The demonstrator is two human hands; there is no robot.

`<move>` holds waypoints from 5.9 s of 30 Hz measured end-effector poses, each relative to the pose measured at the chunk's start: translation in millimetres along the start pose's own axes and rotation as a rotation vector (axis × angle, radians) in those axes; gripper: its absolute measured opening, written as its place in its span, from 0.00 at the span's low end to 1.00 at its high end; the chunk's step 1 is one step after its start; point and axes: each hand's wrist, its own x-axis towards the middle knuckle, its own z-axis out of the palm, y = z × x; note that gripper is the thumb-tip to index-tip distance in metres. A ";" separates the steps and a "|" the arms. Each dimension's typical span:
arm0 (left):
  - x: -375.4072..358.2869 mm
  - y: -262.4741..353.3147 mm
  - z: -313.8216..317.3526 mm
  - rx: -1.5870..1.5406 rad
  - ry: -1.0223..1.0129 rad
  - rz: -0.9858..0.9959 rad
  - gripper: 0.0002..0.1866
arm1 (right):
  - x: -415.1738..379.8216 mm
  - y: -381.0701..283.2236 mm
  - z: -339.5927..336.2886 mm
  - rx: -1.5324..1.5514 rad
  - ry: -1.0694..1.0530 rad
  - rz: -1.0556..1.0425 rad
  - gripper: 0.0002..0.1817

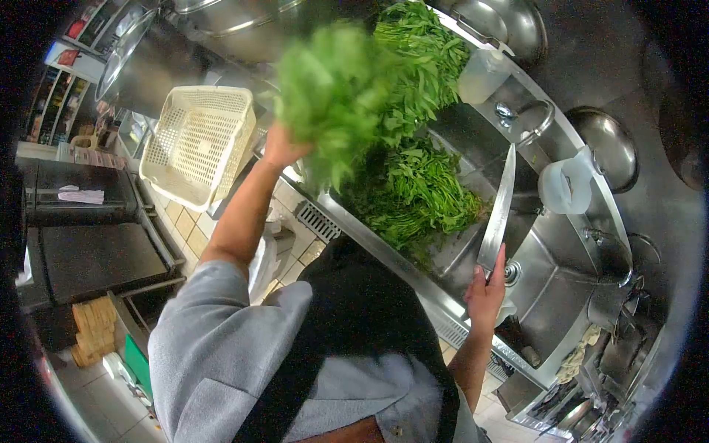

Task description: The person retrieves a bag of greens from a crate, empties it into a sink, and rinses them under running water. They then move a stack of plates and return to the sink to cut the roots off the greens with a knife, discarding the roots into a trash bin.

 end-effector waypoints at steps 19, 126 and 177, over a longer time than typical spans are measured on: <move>155.4 29.8 56.7 0.901 -0.297 0.565 0.43 | -45.0 -3.4 48.4 -0.106 0.126 0.051 0.38; 60.9 243.8 390.4 0.560 -1.091 0.313 0.56 | -98.1 96.5 -103.7 0.043 0.327 0.466 0.39; 5.5 143.5 -42.3 -2.011 0.368 0.153 0.16 | -22.6 -63.7 -21.2 -0.036 0.012 -0.257 0.38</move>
